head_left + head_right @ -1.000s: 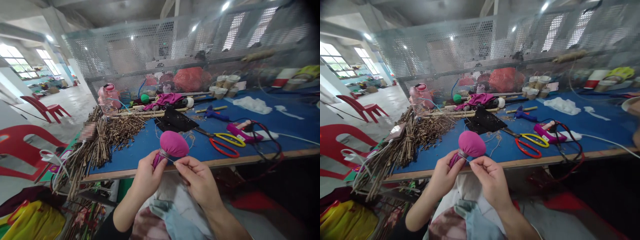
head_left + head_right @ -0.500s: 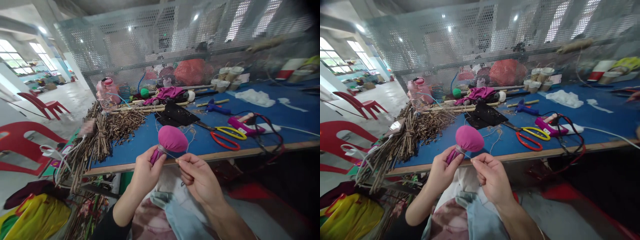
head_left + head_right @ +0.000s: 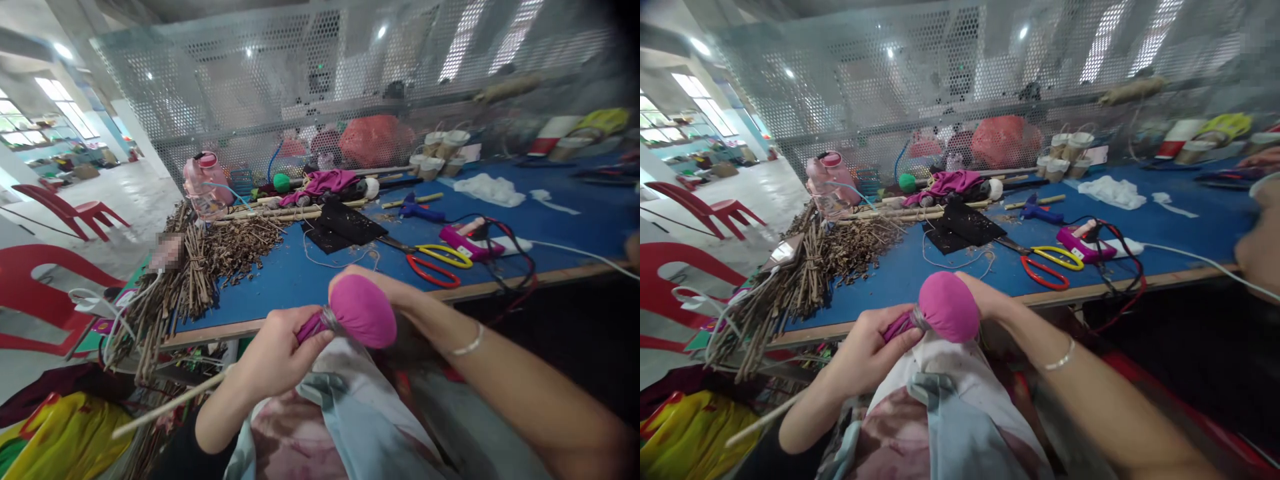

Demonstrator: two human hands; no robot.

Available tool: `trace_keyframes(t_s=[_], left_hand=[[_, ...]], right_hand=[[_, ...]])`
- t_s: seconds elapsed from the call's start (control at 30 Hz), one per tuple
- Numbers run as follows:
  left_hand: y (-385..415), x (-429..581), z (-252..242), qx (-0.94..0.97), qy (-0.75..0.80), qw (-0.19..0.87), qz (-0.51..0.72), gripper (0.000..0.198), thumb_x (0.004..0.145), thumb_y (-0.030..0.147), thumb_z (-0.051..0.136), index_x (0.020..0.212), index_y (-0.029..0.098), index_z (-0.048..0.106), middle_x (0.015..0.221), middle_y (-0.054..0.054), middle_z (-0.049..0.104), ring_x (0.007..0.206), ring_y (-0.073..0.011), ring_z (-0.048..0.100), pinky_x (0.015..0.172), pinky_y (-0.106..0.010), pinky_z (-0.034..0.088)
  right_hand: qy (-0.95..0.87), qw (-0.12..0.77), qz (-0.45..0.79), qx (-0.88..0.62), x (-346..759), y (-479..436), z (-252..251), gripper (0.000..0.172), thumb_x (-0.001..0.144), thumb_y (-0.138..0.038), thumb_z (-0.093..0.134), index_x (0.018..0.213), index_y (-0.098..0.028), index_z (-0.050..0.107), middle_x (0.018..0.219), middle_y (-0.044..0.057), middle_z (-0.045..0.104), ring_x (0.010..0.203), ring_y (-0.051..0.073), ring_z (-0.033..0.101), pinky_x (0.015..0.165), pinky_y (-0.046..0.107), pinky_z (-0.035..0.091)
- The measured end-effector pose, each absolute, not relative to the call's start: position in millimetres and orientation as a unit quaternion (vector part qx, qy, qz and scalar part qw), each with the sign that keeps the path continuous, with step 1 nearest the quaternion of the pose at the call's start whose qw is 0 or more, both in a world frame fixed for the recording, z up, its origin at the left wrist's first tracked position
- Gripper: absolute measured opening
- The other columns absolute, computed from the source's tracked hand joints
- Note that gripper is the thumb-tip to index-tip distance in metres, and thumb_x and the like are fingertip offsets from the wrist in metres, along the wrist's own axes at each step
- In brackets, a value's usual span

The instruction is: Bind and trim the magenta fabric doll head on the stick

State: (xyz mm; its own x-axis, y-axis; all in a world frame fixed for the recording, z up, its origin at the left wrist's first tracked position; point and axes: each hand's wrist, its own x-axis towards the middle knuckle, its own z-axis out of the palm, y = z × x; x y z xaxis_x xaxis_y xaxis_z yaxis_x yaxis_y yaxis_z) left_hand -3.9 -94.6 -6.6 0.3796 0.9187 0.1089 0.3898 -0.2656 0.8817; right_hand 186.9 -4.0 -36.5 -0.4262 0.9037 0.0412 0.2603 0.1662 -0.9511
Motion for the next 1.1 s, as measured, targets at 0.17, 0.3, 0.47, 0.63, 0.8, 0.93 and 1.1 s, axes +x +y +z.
trace_keyframes(t_s=[0.17, 0.3, 0.47, 0.63, 0.8, 0.93, 1.1], left_hand=[[-90, 1, -6, 0.8, 0.435, 0.333, 0.242, 0.015, 0.084, 0.028, 0.054, 0.079, 0.018, 0.063, 0.065, 0.0, 0.058, 0.057, -0.0123, 0.044, 0.055, -0.023, 0.031], [-80, 2, -14, 0.782, 0.506, 0.246, 0.269, 0.017, 0.086, 0.028, 0.05, 0.074, 0.018, 0.057, 0.061, 0.002, 0.054, 0.055, -0.0116, 0.042, 0.054, -0.023, 0.028], [-77, 1, -21, 0.754, 0.54, 0.19, 0.32, 0.011, 0.085, 0.024, 0.05, 0.077, 0.018, 0.055, 0.067, 0.0, 0.057, 0.061, -0.0134, 0.049, 0.058, -0.024, 0.031], [-81, 5, -26, 0.736, 0.544, 0.177, 0.362, 0.012, 0.087, 0.024, 0.048, 0.089, 0.018, 0.059, 0.076, -0.003, 0.063, 0.068, -0.0152, 0.055, 0.063, -0.024, 0.036], [-81, 9, -25, 0.695, 0.538, 0.226, 0.421, 0.019, 0.086, 0.027, 0.053, 0.099, 0.016, 0.063, 0.077, -0.003, 0.066, 0.068, -0.0153, 0.056, 0.064, -0.023, 0.039], [-75, 13, -28, 0.63, 0.499, 0.363, 0.472, 0.025, 0.087, 0.032, 0.054, 0.103, 0.016, 0.064, 0.089, -0.004, 0.068, 0.078, -0.0161, 0.058, 0.071, -0.023, 0.043], [-74, 6, -32, 0.623, 0.486, 0.401, 0.463, 0.029, 0.088, 0.034, 0.053, 0.104, 0.014, 0.064, 0.09, -0.004, 0.068, 0.085, -0.0177, 0.058, 0.076, -0.024, 0.043]], right_hand=[[-0.862, 0.039, 0.417, -0.286, 174, 32, 29, 0.006, 0.061, -0.019, 0.072, 0.058, -0.015, 0.07, 0.047, -0.004, 0.056, 0.046, 0.008, 0.045, 0.048, 0.021, 0.032], [-0.951, 0.038, 0.078, -0.297, 157, -6, 65, 0.009, 0.071, -0.015, 0.065, 0.063, -0.017, 0.069, 0.054, -0.001, 0.06, 0.051, 0.011, 0.05, 0.049, 0.024, 0.026], [-0.902, 0.145, -0.01, -0.405, 163, -64, 32, 0.016, 0.083, -0.014, 0.052, 0.072, -0.016, 0.064, 0.066, 0.004, 0.067, 0.057, 0.016, 0.06, 0.049, 0.026, 0.031], [-0.826, 0.386, 0.084, -0.403, 169, -74, -21, 0.018, 0.089, -0.014, 0.047, 0.087, -0.017, 0.065, 0.078, 0.003, 0.071, 0.07, 0.013, 0.066, 0.063, 0.022, 0.046], [-0.782, 0.501, 0.085, -0.361, 169, -71, -39, 0.015, 0.085, -0.011, 0.052, 0.088, -0.016, 0.066, 0.078, 0.004, 0.072, 0.068, 0.013, 0.067, 0.065, 0.021, 0.05], [-0.724, 0.536, 0.207, -0.383, 163, -67, -45, 0.014, 0.085, -0.018, 0.054, 0.082, -0.017, 0.067, 0.074, 0.004, 0.071, 0.064, 0.015, 0.066, 0.062, 0.022, 0.051], [-0.663, 0.458, 0.46, -0.372, 169, -39, -56, 0.025, 0.081, -0.038, 0.059, 0.081, -0.015, 0.068, 0.075, 0.008, 0.07, 0.07, 0.021, 0.065, 0.069, 0.034, 0.053]])
